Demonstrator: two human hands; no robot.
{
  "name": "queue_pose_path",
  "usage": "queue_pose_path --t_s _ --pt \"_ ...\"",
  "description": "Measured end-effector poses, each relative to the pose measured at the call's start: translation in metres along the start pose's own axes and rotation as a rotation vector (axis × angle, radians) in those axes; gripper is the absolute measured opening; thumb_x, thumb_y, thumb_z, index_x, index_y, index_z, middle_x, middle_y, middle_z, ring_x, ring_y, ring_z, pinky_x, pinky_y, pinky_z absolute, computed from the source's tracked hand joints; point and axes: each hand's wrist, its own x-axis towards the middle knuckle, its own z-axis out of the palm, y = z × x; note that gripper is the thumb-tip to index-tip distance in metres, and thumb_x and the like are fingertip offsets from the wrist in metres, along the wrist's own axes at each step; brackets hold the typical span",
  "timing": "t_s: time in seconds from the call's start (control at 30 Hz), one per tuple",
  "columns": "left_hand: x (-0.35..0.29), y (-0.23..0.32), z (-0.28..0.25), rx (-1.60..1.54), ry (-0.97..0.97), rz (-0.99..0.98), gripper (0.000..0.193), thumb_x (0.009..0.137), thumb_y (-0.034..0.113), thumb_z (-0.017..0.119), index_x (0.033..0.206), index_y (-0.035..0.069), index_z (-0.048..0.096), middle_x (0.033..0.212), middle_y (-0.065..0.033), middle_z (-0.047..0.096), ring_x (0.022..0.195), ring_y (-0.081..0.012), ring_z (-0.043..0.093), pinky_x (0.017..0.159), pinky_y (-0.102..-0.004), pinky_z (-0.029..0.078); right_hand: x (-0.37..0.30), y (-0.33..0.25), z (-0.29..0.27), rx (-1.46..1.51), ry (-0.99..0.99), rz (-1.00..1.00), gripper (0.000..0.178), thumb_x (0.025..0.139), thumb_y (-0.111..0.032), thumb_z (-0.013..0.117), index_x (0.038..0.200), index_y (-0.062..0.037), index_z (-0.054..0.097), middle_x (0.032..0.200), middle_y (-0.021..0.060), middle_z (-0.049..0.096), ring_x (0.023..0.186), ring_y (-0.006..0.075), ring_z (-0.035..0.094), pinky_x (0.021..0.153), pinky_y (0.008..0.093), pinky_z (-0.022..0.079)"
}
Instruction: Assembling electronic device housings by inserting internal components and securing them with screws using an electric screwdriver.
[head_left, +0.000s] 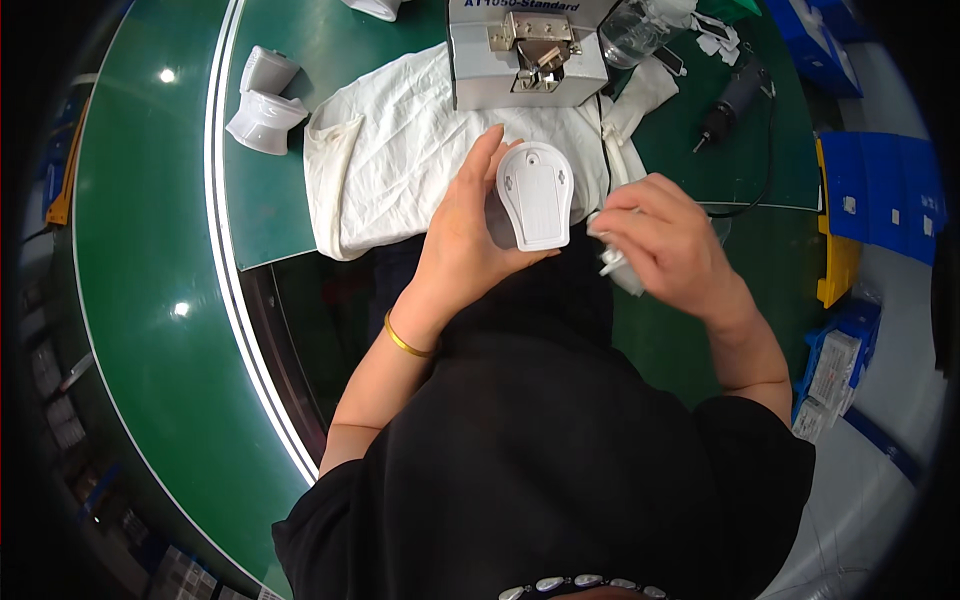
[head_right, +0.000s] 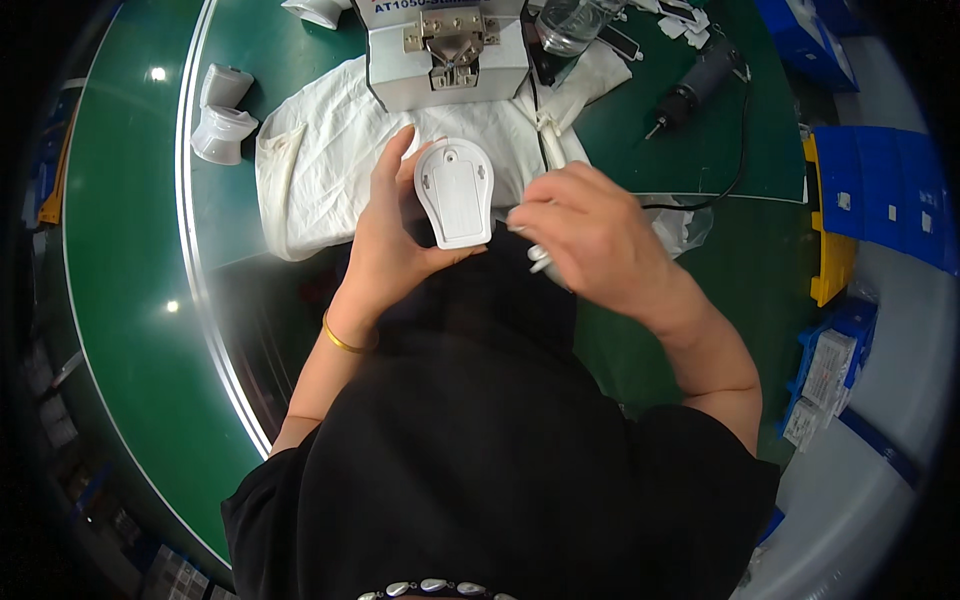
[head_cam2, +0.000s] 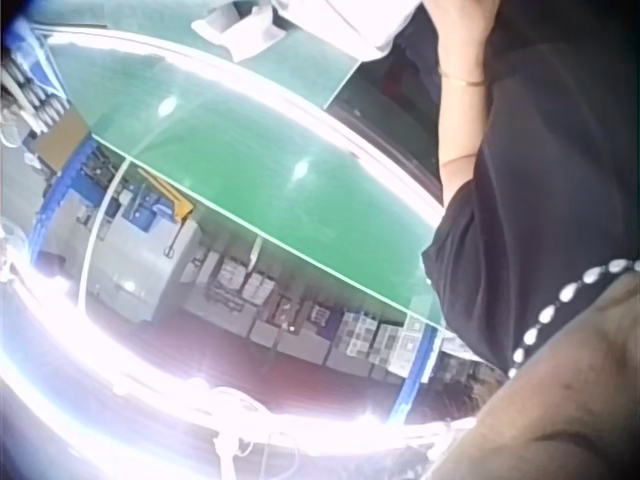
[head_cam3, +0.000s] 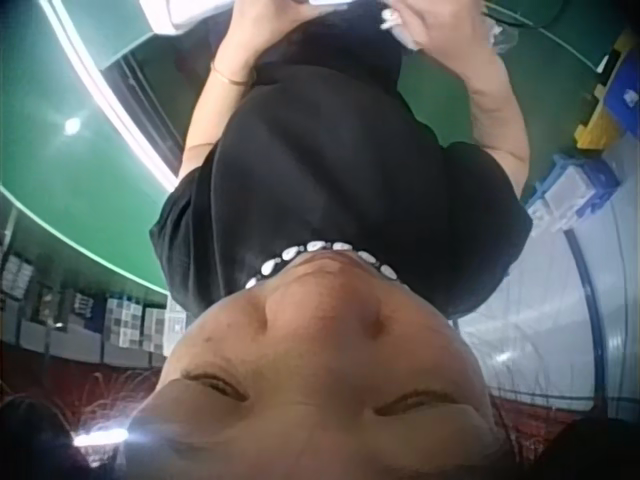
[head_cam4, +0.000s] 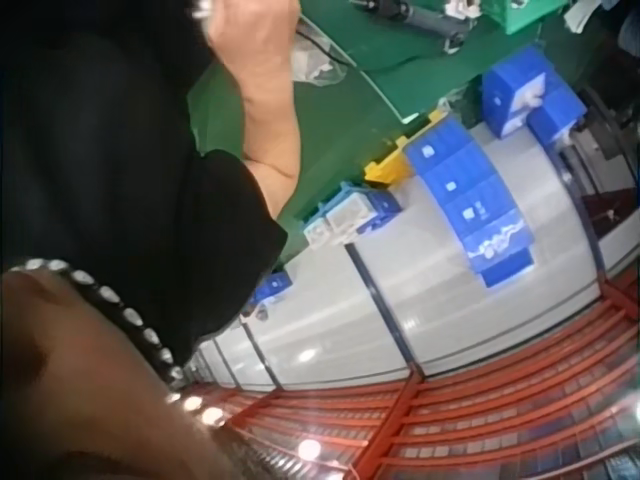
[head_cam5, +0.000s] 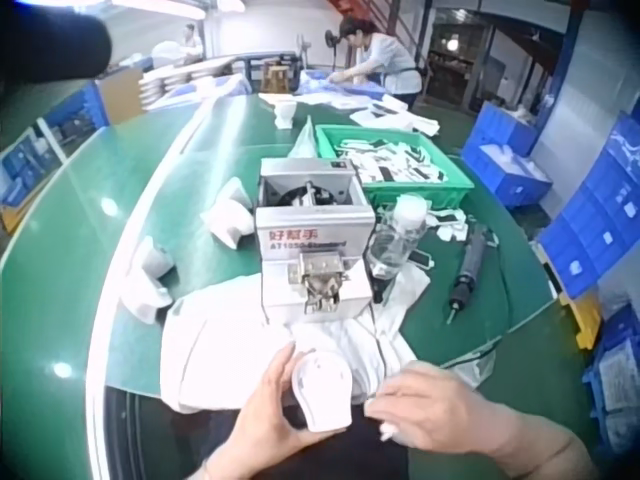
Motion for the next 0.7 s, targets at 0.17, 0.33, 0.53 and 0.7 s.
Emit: queue_pose_path --t_s 0.17,0.33,0.53,0.7 --pt "-0.001 -0.003 0.006 0.021 0.016 0.017 0.108 0.061 0.017 0.091 0.147 0.000 0.028 0.131 -0.0190 0.057 0.117 -0.0348 0.058 0.098 -0.0408 0.049 -0.001 -0.013 0.043 0.082 0.077 -0.021 0.019 0.073 0.004 0.073 0.090 -0.0026 0.069 0.091 0.0082 0.061 0.077 0.0244 0.059 0.066 0.0339 0.048" --pt "-0.001 -0.004 0.006 0.035 0.027 0.044 0.106 0.061 0.018 0.091 0.146 -0.002 0.030 0.130 -0.0184 0.059 0.116 -0.0344 0.058 0.097 -0.0406 0.048 -0.004 -0.021 0.055 0.135 0.169 0.148 0.016 0.076 0.004 0.072 0.090 -0.0012 0.068 0.092 0.0087 0.061 0.080 0.0232 0.061 0.066 0.0318 0.049" --pt "-0.002 -0.004 0.007 0.037 0.035 0.046 0.107 0.060 0.017 0.090 0.146 -0.001 0.029 0.132 -0.0173 0.058 0.117 -0.0338 0.057 0.097 -0.0407 0.048 -0.013 -0.027 0.067 0.158 0.280 0.243 0.012 0.080 0.001 0.072 0.091 -0.0014 0.068 0.093 0.0095 0.060 0.082 0.0219 0.062 0.069 0.0303 0.049" --pt "-0.003 -0.006 0.007 0.075 0.040 0.072 0.109 0.059 0.018 0.091 0.147 0.001 0.029 0.133 -0.0170 0.056 0.115 -0.0335 0.058 0.095 -0.0402 0.050 -0.007 -0.031 0.064 0.170 0.278 0.347 0.009 0.083 0.000 0.070 0.092 -0.0016 0.069 0.098 0.0092 0.058 0.084 0.0194 0.060 0.072 0.0280 0.048"
